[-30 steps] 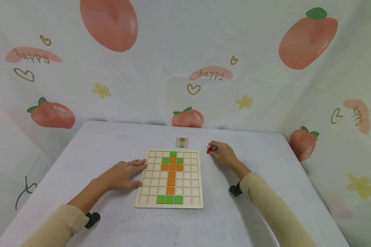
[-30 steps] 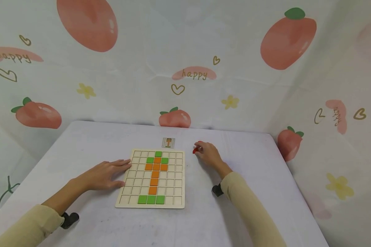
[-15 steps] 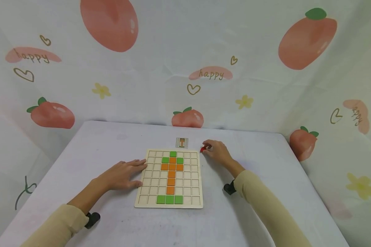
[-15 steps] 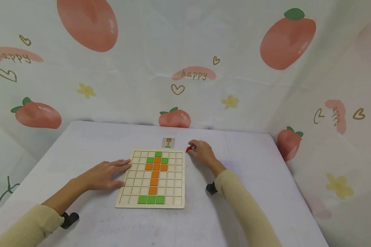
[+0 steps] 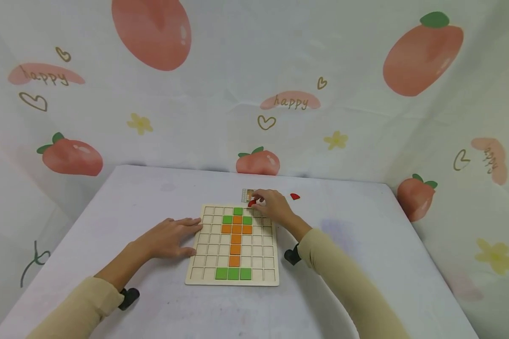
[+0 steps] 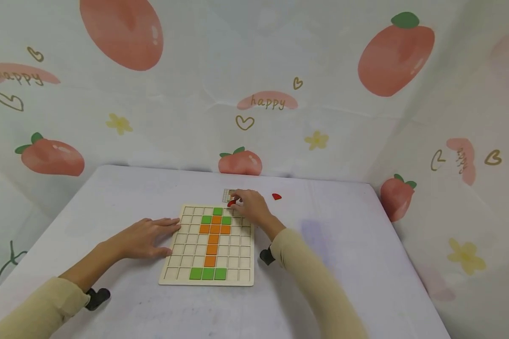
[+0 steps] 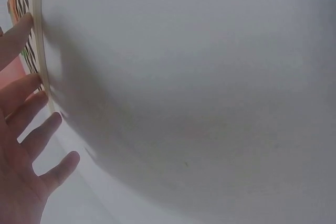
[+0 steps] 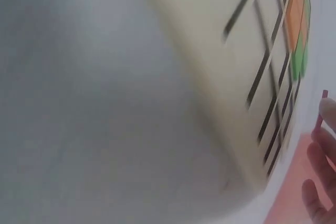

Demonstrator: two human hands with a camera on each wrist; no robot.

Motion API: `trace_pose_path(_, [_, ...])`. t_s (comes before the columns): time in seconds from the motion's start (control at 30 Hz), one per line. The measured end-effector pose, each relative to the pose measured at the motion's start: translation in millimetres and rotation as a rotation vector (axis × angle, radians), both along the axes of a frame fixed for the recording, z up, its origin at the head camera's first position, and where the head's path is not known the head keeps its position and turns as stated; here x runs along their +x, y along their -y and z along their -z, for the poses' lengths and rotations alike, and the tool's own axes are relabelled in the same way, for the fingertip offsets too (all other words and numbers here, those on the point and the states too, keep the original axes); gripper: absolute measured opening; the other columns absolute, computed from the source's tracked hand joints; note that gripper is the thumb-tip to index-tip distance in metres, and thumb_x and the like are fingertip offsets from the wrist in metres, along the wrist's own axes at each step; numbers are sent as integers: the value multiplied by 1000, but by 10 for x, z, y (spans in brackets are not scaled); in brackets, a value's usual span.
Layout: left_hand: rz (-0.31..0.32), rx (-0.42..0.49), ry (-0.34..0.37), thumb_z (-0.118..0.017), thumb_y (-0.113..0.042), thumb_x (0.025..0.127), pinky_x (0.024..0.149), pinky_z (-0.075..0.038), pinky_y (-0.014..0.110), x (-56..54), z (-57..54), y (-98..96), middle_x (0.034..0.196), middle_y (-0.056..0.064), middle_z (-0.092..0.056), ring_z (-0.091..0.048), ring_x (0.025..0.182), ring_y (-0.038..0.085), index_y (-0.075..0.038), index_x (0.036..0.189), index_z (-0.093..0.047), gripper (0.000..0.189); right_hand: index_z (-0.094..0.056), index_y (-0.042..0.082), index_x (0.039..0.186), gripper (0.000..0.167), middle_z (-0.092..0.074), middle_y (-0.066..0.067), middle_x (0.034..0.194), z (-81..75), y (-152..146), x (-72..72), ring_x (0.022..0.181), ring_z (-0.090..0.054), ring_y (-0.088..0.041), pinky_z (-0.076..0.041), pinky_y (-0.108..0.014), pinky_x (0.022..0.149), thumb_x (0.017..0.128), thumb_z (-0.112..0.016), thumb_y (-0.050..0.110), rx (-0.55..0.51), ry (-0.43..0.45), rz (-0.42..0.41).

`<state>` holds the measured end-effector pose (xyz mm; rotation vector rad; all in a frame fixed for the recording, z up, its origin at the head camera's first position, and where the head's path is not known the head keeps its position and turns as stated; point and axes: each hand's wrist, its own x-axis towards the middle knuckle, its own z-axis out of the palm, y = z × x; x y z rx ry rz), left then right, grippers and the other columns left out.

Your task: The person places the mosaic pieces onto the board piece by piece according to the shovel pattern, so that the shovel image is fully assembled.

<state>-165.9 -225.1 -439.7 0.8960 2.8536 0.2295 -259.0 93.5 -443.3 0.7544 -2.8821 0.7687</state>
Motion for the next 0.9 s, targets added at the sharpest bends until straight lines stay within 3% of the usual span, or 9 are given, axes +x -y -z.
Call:
trace_pose_path(0.43, [-6, -14, -8, -71, -44, 86, 98, -44, 57, -4, 5, -5, 147, 10, -52, -51, 133, 33, -8, 140, -58, 66, -70, 9, 117, 30, -73, -2, 104, 26, 483, 86, 93, -66, -18, -54, -33, 83, 92, -74, 25, 66, -22, -60])
trace_pose_path(0.73, [-13, -26, -10, -70, -45, 86, 99, -44, 58, 12, 8, 0, 148, 9, -51, -50, 134, 34, -9, 141, -57, 67, -71, 9, 115, 30, -74, -2, 103, 51, 618, 131, 89, -64, -19, -53, -31, 77, 91, -75, 27, 68, -64, -56])
trace_pose_path(0.9, [-9, -33, -9, -70, -46, 87, 99, -43, 59, 7, 13, -2, 149, 9, -50, -49, 135, 34, -9, 141, -57, 68, -70, 9, 117, 30, -74, -2, 103, 53, 638, 144, 89, -65, -20, -53, -32, 78, 92, -74, 25, 83, -44, -60])
